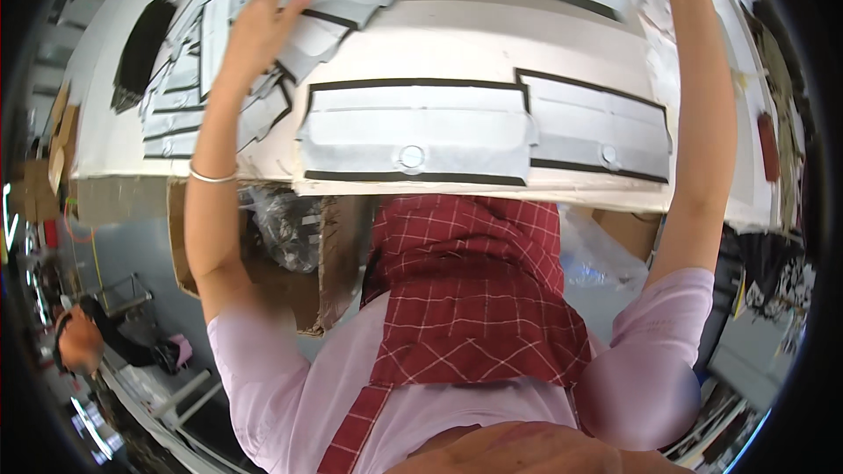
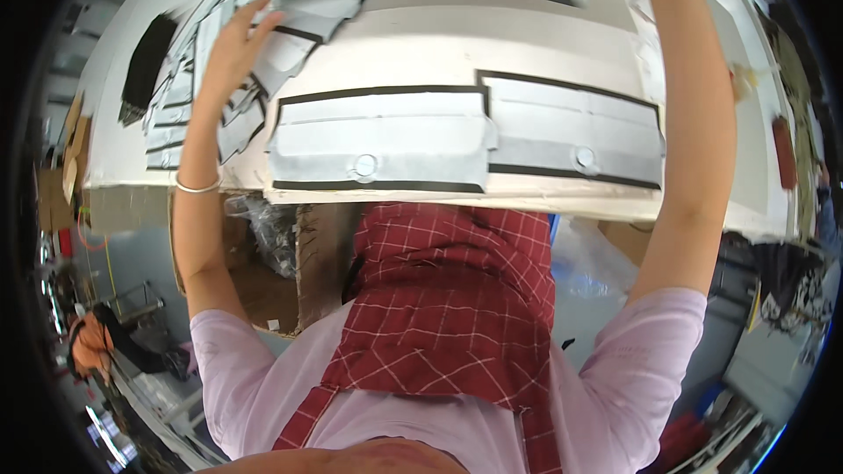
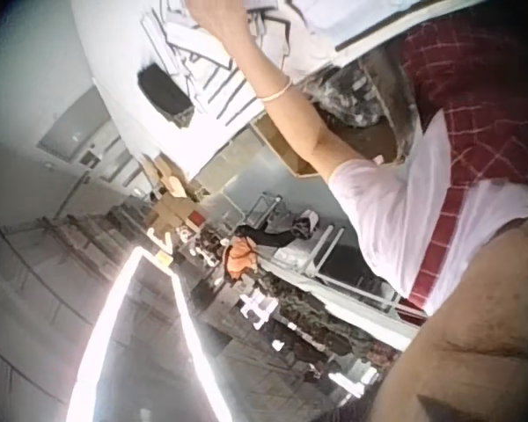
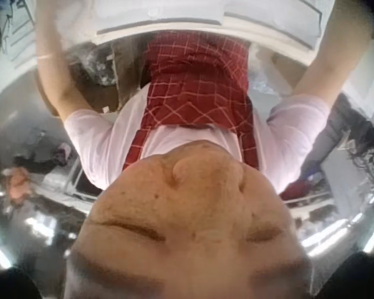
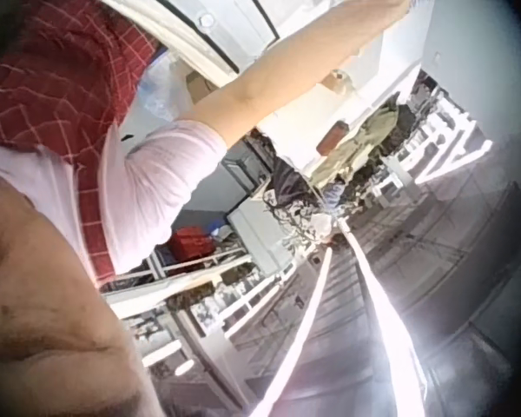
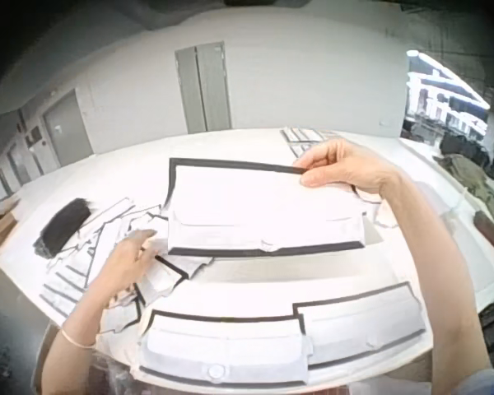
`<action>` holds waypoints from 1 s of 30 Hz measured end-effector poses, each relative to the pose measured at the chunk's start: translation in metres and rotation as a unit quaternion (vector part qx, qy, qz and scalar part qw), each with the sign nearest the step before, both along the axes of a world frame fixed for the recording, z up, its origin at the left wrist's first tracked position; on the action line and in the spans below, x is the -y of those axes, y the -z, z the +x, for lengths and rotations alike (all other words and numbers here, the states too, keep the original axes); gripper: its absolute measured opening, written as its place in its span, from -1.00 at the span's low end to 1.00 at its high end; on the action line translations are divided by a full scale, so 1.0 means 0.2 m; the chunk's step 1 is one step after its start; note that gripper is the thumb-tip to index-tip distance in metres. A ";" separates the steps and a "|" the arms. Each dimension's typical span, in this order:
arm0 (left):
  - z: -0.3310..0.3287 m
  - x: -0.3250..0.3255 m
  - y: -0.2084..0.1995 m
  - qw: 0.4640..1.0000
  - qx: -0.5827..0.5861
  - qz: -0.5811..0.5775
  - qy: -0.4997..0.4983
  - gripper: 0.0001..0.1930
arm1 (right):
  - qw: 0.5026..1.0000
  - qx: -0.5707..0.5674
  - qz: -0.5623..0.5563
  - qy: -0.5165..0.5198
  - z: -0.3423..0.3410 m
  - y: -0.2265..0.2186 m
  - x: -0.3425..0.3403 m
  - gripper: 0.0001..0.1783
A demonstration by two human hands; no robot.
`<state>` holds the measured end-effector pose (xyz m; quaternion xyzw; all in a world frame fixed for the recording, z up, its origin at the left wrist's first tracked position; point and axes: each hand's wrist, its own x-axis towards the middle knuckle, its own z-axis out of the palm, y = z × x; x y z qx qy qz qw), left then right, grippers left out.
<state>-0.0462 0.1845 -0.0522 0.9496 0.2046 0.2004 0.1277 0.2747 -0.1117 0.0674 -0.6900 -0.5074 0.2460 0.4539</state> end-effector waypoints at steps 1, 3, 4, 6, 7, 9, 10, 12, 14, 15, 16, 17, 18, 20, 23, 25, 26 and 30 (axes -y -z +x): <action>0.04 -0.09 0.03 0.997 0.045 0.041 0.057 -0.47 | 0.999 -0.011 -0.050 -0.009 0.11 0.03 0.15 -0.65; 0.15 -0.17 0.01 0.991 0.001 0.035 0.133 -0.51 | 0.994 0.003 -0.111 0.004 0.34 0.17 0.45 -0.59; 0.20 -0.18 0.00 0.987 -0.021 0.012 0.157 -0.50 | 0.991 0.033 -0.124 0.026 0.45 0.30 0.61 -0.58; 0.24 -0.29 0.04 0.976 -0.081 -0.059 0.194 -0.48 | 0.988 0.028 -0.149 0.017 0.47 0.39 0.68 -0.57; 0.26 -0.31 0.06 0.976 -0.086 -0.047 0.194 -0.49 | 0.986 -0.004 -0.166 -0.001 0.39 0.39 0.71 -0.56; 0.30 -0.35 0.09 0.976 -0.096 -0.022 0.193 -0.49 | 0.982 -0.060 -0.180 -0.005 0.31 0.40 0.74 -0.59; 0.31 -0.37 0.09 0.976 -0.108 -0.012 0.191 -0.49 | 0.981 -0.083 -0.177 0.009 0.30 0.43 0.75 -0.63; 0.33 -0.42 0.07 0.974 -0.131 0.007 0.186 -0.49 | 0.981 -0.092 -0.168 0.028 0.29 0.48 0.74 -0.66; 0.36 -0.28 0.03 0.979 -0.096 0.079 0.160 -0.48 | 0.984 -0.068 -0.159 0.046 0.29 0.53 0.75 -0.66; 0.37 -0.16 0.01 0.979 -0.074 0.115 0.149 -0.48 | 0.983 -0.064 -0.164 0.047 0.30 0.52 0.76 -0.65; 0.34 0.00 0.01 0.980 -0.026 0.113 0.160 -0.45 | 0.983 -0.064 -0.168 0.042 0.32 0.53 0.77 -0.65; 0.31 0.22 -0.03 0.979 -0.043 0.063 0.192 -0.43 | 0.982 -0.064 -0.174 0.042 0.33 0.55 0.78 -0.64; 0.24 0.44 -0.08 0.974 -0.061 0.015 0.217 -0.40 | 0.980 -0.064 -0.186 0.036 0.33 0.54 0.77 -0.62; 0.08 0.69 -0.12 0.937 -0.141 -0.034 0.319 -0.29 | 0.976 -0.064 -0.209 0.023 0.32 0.51 0.75 -0.56; -0.07 0.81 -0.08 0.920 -0.181 0.019 0.348 -0.13 | 0.977 -0.079 -0.184 0.071 0.41 0.60 0.83 -0.70; -0.10 0.75 -0.08 0.919 -0.185 0.023 0.347 -0.12 | 0.979 -0.079 -0.181 0.055 0.42 0.60 0.82 -0.70; -0.11 0.73 -0.08 0.918 -0.187 0.025 0.347 -0.11 | 0.979 -0.079 -0.180 0.049 0.42 0.60 0.82 -0.70; -0.12 0.72 -0.05 0.923 -0.172 0.026 0.343 -0.13 | 0.978 -0.053 -0.196 0.048 0.43 0.62 0.82 -0.68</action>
